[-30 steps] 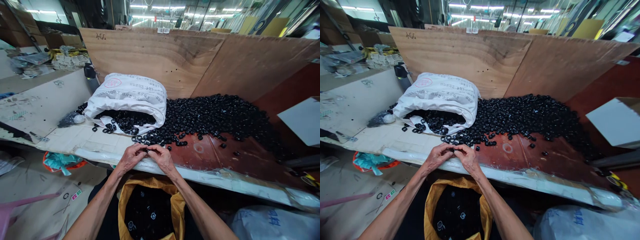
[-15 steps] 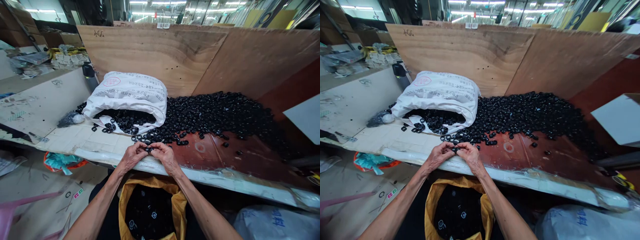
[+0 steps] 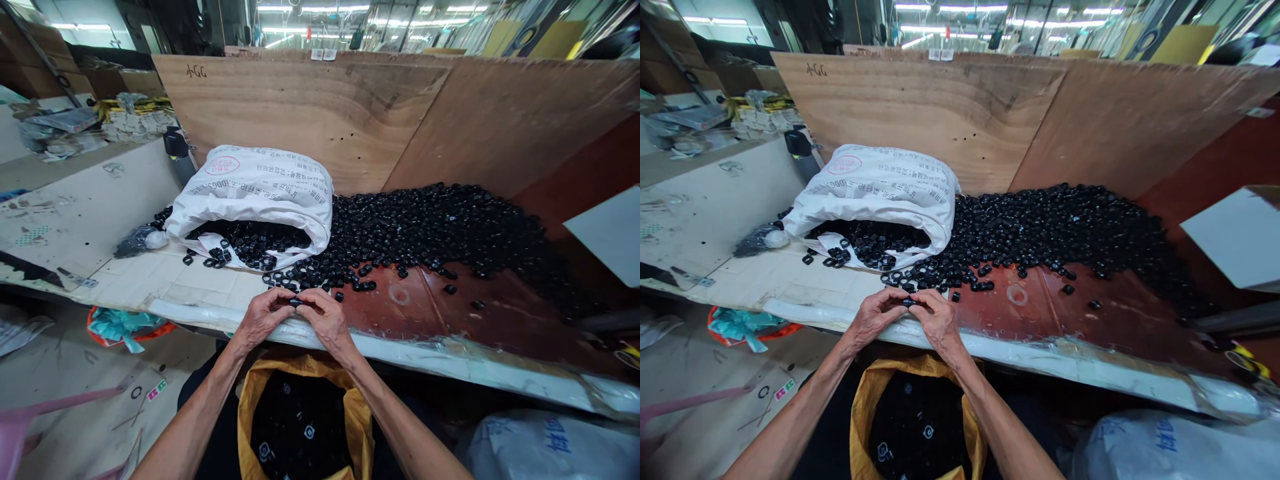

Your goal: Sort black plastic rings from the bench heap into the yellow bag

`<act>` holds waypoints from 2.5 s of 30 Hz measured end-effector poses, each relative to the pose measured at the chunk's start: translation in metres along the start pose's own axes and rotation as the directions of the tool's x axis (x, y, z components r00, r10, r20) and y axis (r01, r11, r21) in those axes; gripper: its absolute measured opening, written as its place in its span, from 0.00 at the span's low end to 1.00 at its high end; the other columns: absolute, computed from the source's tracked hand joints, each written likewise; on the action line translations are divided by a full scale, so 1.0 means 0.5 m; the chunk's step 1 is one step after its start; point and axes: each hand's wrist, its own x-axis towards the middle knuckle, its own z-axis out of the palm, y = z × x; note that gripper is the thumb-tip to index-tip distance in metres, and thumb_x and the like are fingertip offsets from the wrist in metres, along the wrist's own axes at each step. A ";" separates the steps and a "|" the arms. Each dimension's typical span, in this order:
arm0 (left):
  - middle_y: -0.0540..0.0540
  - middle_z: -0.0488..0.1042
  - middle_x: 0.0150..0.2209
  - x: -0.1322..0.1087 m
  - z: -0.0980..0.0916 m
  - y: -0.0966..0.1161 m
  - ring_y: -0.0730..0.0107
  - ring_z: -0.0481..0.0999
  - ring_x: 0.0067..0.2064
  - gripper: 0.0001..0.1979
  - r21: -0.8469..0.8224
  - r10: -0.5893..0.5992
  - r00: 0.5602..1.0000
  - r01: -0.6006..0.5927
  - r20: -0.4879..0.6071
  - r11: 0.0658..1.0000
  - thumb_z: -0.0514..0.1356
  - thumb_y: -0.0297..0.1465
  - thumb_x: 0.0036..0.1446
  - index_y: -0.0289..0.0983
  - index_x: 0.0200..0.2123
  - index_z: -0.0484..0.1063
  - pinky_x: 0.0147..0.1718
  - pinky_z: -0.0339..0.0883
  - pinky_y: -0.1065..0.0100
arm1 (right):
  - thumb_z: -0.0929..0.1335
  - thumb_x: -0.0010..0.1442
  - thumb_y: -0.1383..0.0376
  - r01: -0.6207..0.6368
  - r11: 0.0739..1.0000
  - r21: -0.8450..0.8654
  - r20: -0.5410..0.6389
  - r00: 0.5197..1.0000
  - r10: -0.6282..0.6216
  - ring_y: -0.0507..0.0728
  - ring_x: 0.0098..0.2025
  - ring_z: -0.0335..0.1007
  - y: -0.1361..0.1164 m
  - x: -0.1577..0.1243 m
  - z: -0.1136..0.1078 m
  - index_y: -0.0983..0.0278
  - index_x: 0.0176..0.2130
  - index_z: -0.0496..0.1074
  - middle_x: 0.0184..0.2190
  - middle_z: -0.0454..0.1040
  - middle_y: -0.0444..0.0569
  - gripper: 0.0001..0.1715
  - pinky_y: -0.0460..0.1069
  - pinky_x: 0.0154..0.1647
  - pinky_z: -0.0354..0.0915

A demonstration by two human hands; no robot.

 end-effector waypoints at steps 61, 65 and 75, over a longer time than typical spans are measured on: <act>0.45 0.79 0.43 -0.015 -0.008 -0.001 0.67 0.79 0.41 0.11 0.022 0.087 0.994 -0.086 -0.064 0.996 0.62 0.29 0.60 0.37 0.46 0.76 0.44 0.73 0.66 | 0.67 0.66 0.61 0.155 0.914 -0.374 0.042 0.988 -0.150 0.56 0.30 0.67 -0.042 -0.027 0.014 0.61 0.30 0.74 0.26 0.71 0.46 0.13 0.53 0.43 0.64; 0.45 0.79 0.41 -0.015 -0.011 0.009 0.67 0.79 0.40 0.10 -0.021 0.079 0.997 -0.079 -0.003 0.997 0.62 0.29 0.60 0.35 0.45 0.76 0.43 0.74 0.67 | 0.67 0.65 0.63 0.131 0.966 -0.223 0.038 0.991 -0.125 0.58 0.36 0.72 -0.038 -0.026 0.015 0.62 0.42 0.75 0.35 0.76 0.51 0.08 0.51 0.39 0.67; 0.42 0.79 0.49 -0.137 0.035 0.004 0.63 0.79 0.52 0.14 0.311 0.365 0.929 -0.329 -0.065 0.892 0.56 0.24 0.65 0.39 0.52 0.72 0.52 0.74 0.62 | 0.66 0.61 0.54 -0.481 0.870 0.106 0.025 0.876 0.481 0.50 0.23 0.54 -0.098 -0.117 0.044 0.63 0.29 0.67 0.22 0.61 0.39 0.16 0.45 0.24 0.51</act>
